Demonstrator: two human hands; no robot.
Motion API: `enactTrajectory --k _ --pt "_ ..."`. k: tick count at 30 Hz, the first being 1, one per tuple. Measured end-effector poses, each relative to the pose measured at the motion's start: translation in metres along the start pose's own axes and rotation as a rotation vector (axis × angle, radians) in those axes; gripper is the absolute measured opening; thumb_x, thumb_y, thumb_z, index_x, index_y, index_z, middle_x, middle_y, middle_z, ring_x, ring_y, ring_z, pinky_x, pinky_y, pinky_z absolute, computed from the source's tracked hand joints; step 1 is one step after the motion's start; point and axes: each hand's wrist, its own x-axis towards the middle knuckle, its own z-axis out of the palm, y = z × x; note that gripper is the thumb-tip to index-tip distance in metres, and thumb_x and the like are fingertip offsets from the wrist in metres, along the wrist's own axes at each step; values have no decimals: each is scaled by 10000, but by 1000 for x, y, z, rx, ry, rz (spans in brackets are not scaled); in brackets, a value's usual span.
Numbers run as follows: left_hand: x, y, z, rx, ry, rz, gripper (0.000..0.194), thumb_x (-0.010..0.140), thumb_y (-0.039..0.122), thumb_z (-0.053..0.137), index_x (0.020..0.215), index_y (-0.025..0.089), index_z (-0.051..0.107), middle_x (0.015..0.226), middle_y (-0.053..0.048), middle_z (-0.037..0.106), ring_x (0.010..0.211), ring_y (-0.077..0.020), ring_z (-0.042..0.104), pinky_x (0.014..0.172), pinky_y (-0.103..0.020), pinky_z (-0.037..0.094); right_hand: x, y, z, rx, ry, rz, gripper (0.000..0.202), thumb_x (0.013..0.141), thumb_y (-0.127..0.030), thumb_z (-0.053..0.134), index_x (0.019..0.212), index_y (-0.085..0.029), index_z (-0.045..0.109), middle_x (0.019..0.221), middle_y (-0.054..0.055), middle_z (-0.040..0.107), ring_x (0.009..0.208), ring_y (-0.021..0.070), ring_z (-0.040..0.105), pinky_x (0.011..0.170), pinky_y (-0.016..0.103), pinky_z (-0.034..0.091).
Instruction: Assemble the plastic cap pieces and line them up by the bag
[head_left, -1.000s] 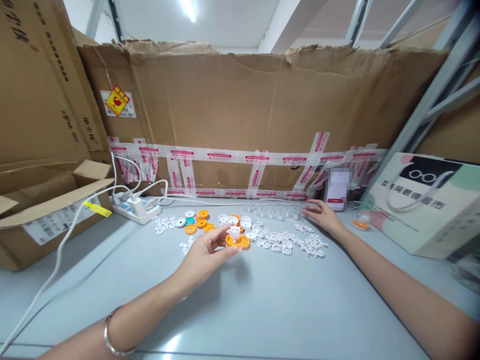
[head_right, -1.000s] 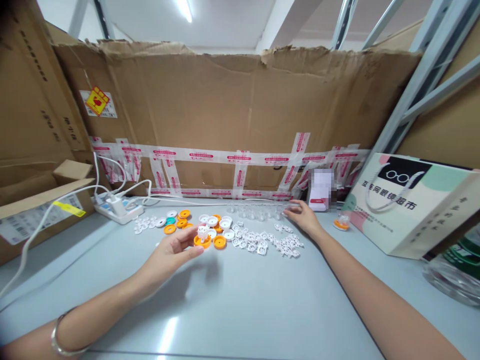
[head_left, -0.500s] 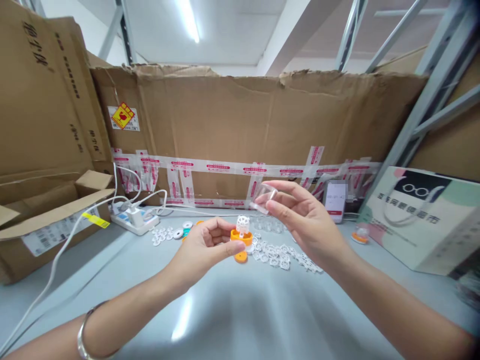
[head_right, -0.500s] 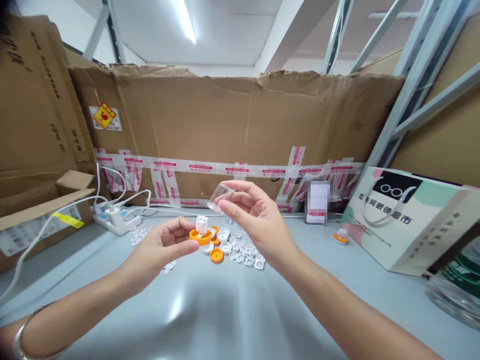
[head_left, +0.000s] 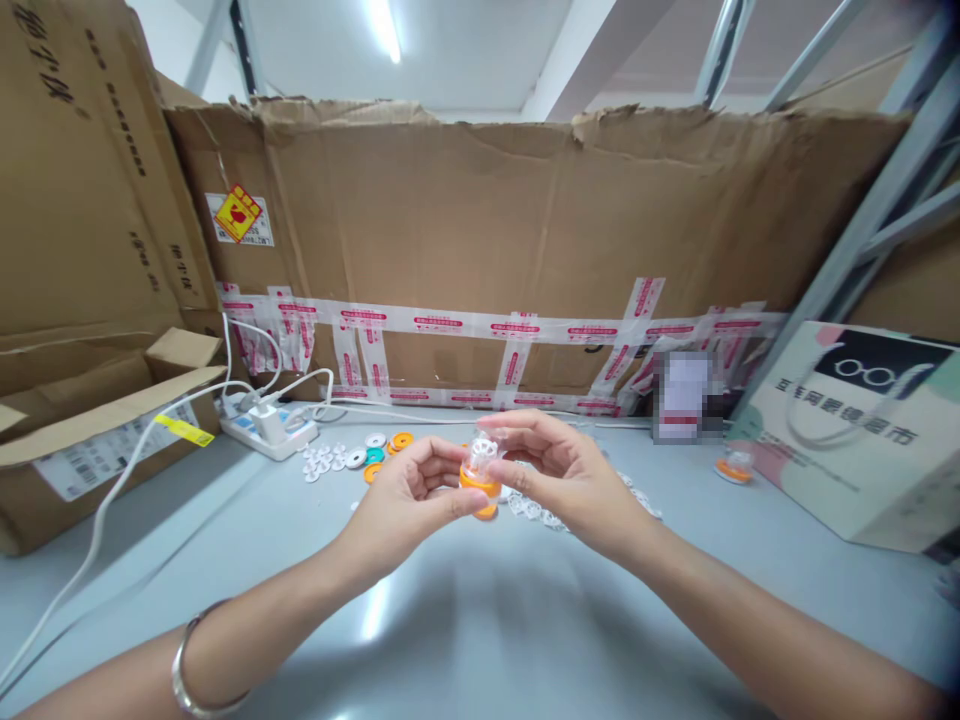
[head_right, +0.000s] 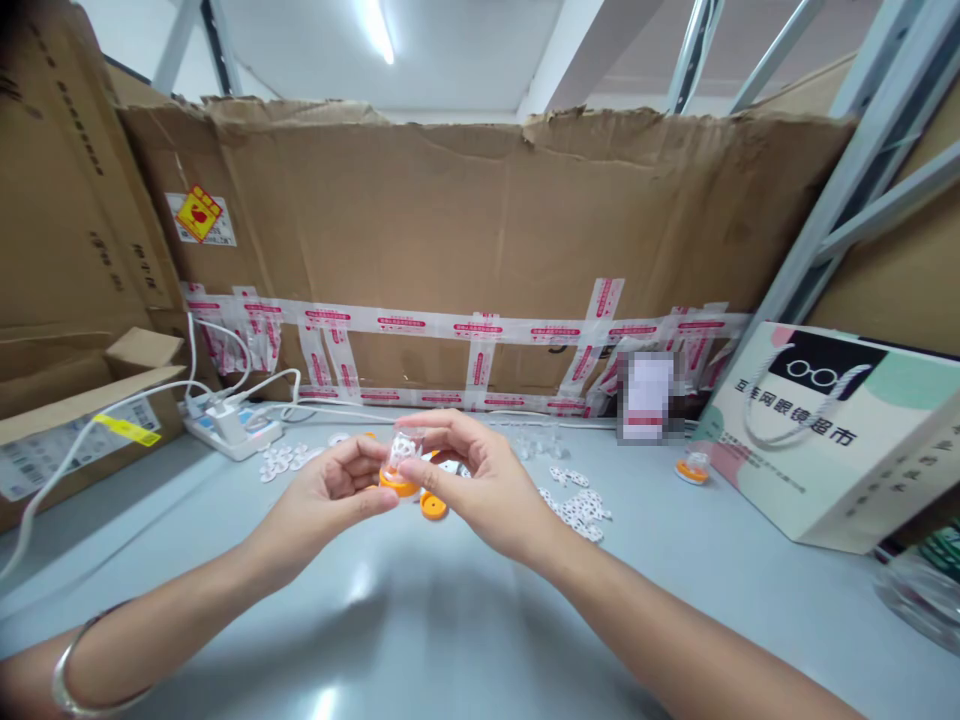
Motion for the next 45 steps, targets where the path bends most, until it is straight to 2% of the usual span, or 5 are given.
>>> enactTrajectory --k 23,30,37,42,45 --pt "-4 -4 -7 84 19 63 197 701 203 709 834 162 570 815 -8 696 759 -136 674 727 -245 535 0 14 4 18 -24 23 263 735 -331 658 984 -246 653 948 30 679 803 165 644 669 310 545" --pt "-5 -17 -4 161 96 66 218 692 227 710 840 134 581 857 -47 685 804 -170 670 781 -290 528 -1 37 21 98 112 -55 217 687 -286 705 779 -213 522 825 -15 616 749 116 592 637 258 495" --pt "-2 -23 -3 115 91 44 220 701 252 706 827 143 563 808 -34 677 776 -172 668 759 -304 529 -3 43 28 200 94 -5 192 774 -359 611 837 -227 486 974 31 613 811 143 586 615 269 476" --pt "-4 -26 1 196 160 118 233 669 267 732 791 143 577 838 -45 667 809 -178 650 792 -316 513 -5 55 41 241 343 -130 265 680 -268 720 736 -221 466 765 -33 561 765 113 557 707 259 454" --pt "-4 -25 1 150 137 86 236 664 266 734 792 148 573 817 -32 663 788 -168 649 774 -307 514 -6 56 42 246 350 -112 237 699 -278 703 767 -227 482 833 -23 571 814 116 557 725 251 452"
